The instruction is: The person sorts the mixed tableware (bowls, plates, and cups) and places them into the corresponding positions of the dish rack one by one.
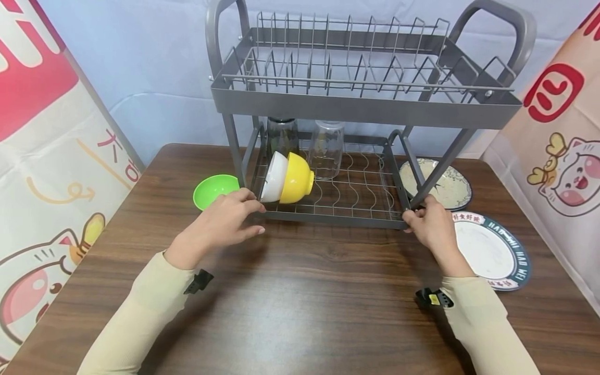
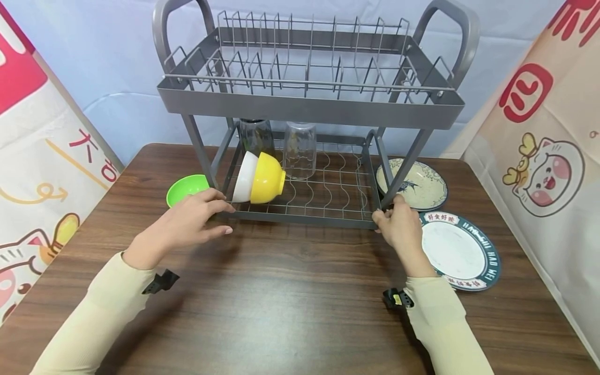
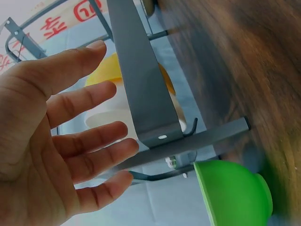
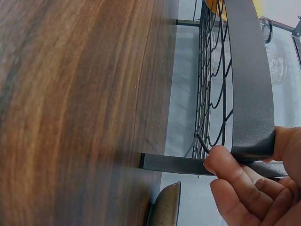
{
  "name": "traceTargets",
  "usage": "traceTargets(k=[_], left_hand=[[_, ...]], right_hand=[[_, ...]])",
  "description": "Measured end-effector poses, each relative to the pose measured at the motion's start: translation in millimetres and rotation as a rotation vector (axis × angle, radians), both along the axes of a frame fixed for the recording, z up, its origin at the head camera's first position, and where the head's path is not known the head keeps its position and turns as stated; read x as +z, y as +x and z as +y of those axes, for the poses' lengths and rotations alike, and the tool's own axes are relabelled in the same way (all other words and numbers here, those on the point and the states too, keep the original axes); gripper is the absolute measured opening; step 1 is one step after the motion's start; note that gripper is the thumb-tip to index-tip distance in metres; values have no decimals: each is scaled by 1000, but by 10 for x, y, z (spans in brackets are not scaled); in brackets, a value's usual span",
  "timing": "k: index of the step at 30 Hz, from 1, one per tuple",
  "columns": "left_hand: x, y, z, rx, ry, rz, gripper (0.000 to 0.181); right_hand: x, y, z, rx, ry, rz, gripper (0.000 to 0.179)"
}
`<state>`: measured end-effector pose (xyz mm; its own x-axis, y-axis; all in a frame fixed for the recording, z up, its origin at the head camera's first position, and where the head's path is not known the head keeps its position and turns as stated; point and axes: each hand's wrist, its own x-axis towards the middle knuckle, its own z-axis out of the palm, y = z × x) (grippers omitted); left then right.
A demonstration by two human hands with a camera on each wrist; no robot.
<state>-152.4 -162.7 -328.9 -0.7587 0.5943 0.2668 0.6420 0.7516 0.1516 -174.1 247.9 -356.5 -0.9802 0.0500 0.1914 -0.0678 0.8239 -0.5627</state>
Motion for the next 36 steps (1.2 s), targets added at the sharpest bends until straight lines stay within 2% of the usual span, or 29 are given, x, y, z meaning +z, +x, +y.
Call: traceTargets(k=[7, 15, 28, 36], left_hand=[[-30, -17, -89, 9, 16, -2, 33], [-35, -29, -214, 84, 17, -66, 33], [-61, -74, -341, 117, 6, -41, 37], [-59, -86, -401, 162, -22, -63, 38]], right_hand=[[-4, -3, 5, 0, 3, -4, 27], [1, -2, 1, -3, 2, -2, 27], [5, 3, 0, -7, -4, -13, 27], [8, 4, 0, -6, -6, -10, 27]])
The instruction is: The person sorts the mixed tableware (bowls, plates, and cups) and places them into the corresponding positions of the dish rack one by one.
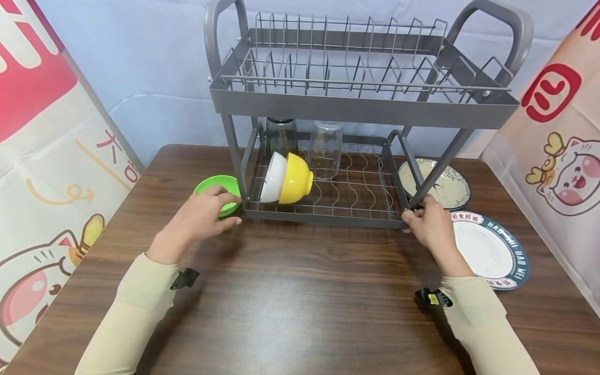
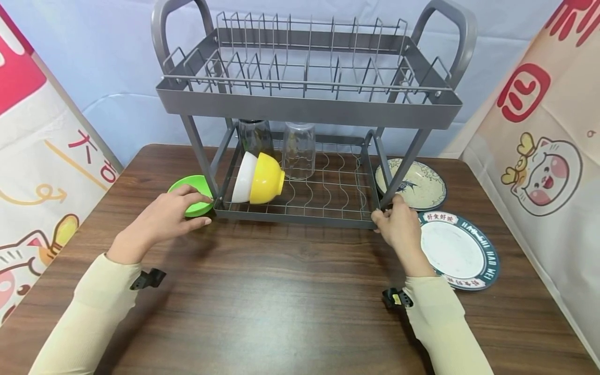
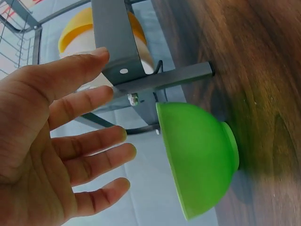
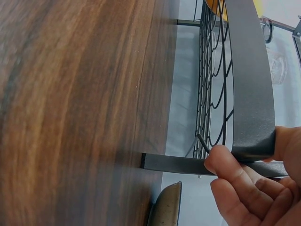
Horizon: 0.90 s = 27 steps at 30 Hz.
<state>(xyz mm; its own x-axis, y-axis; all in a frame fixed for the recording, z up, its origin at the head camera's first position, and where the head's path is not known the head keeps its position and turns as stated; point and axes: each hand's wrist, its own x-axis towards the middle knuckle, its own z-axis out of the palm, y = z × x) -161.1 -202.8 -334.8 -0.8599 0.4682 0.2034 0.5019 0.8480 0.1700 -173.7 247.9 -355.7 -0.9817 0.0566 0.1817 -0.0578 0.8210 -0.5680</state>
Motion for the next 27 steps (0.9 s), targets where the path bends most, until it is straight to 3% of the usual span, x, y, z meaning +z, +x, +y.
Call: traceTargets(k=[14, 27], left_hand=[[-34, -19, -193, 132, -45, -102, 41], [-95, -34, -242, 94, -5, -167, 32]], right_hand=[[0, 3, 6, 0, 4, 8, 26], [1, 7, -1, -1, 7, 12, 26]])
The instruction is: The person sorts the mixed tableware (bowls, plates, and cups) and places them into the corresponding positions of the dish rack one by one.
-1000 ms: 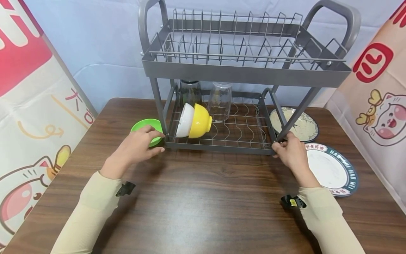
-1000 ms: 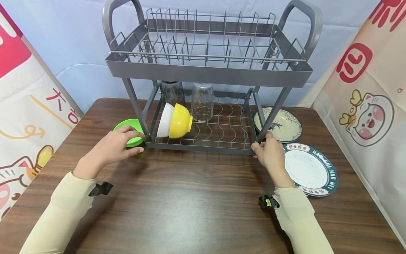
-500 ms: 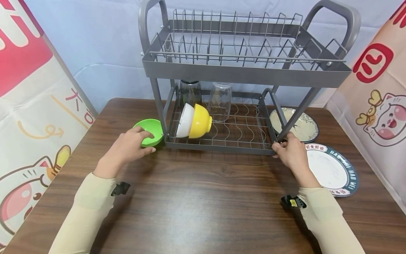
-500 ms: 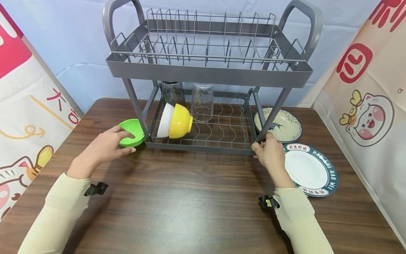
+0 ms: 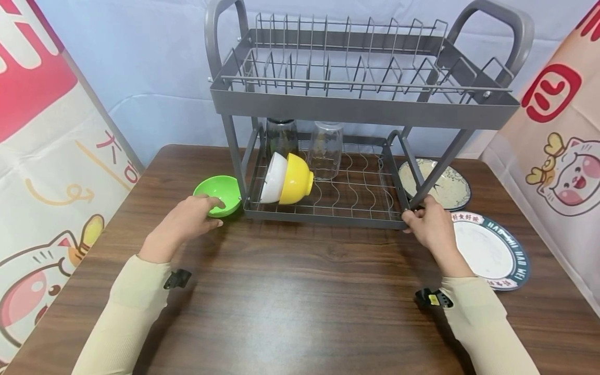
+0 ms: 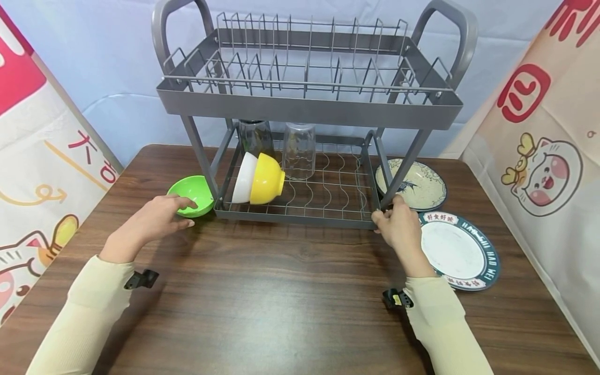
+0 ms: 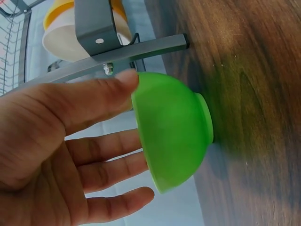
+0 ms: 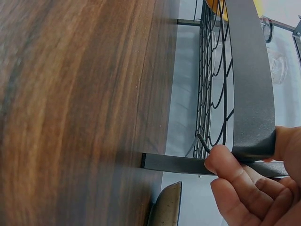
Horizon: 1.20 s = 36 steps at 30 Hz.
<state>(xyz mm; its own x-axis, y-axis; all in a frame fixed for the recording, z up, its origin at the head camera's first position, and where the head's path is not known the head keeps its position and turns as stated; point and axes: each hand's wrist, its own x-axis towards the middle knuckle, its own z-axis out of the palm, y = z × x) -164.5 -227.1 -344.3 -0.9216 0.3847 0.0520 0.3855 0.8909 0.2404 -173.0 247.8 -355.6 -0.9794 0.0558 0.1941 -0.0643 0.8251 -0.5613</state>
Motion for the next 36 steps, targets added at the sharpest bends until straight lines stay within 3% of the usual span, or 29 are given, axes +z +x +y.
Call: traceTargets(k=[16, 23, 36], left_hand=[[-99, -181, -44, -26, 12, 2, 12], [-123, -195, -55, -35, 22, 23, 11], [-151, -212, -82, -14, 10, -2, 13]], right_hand=[[-4, -5, -3, 6, -4, -5, 28], [-11, -7, 1, 0, -3, -10, 28], [-13, -7, 3, -3, -4, -11, 27]])
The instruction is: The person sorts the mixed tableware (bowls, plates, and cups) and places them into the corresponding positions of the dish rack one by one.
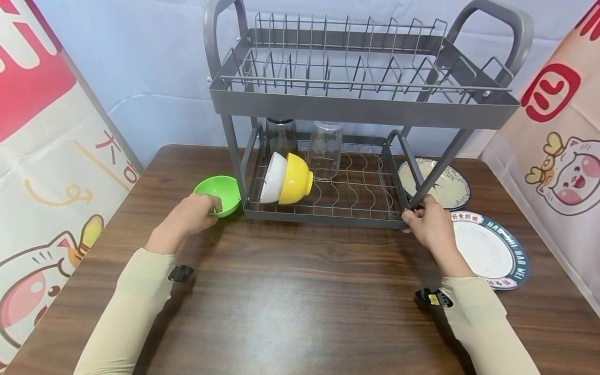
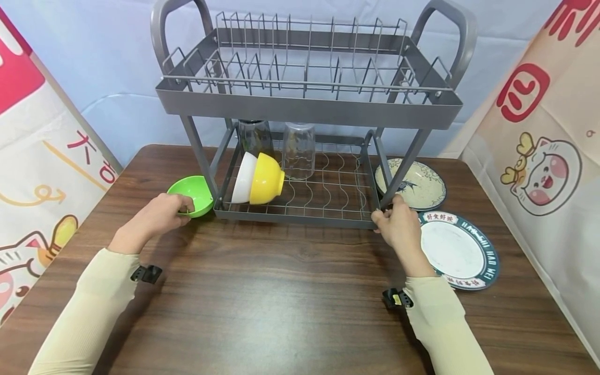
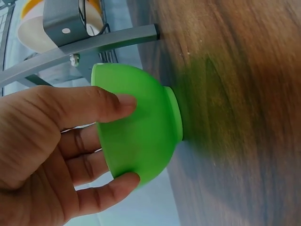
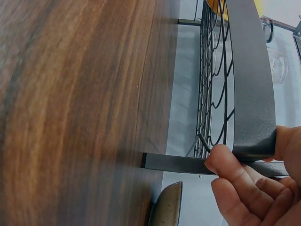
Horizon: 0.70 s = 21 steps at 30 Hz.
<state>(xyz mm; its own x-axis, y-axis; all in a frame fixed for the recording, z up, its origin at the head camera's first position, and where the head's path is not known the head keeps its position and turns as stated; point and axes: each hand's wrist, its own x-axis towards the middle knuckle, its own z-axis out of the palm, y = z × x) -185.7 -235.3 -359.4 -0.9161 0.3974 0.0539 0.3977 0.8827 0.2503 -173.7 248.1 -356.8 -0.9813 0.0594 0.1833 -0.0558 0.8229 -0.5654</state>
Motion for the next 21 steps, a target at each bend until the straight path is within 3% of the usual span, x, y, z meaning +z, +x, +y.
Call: traceTargets(k=[7, 21], left_hand=[[-1, 27, -33, 12, 35, 57, 14], [79, 114, -102, 29, 69, 349, 20]], right_hand=[[0, -2, -2, 1, -1, -4, 27], [2, 2, 3, -1, 7, 13, 25]])
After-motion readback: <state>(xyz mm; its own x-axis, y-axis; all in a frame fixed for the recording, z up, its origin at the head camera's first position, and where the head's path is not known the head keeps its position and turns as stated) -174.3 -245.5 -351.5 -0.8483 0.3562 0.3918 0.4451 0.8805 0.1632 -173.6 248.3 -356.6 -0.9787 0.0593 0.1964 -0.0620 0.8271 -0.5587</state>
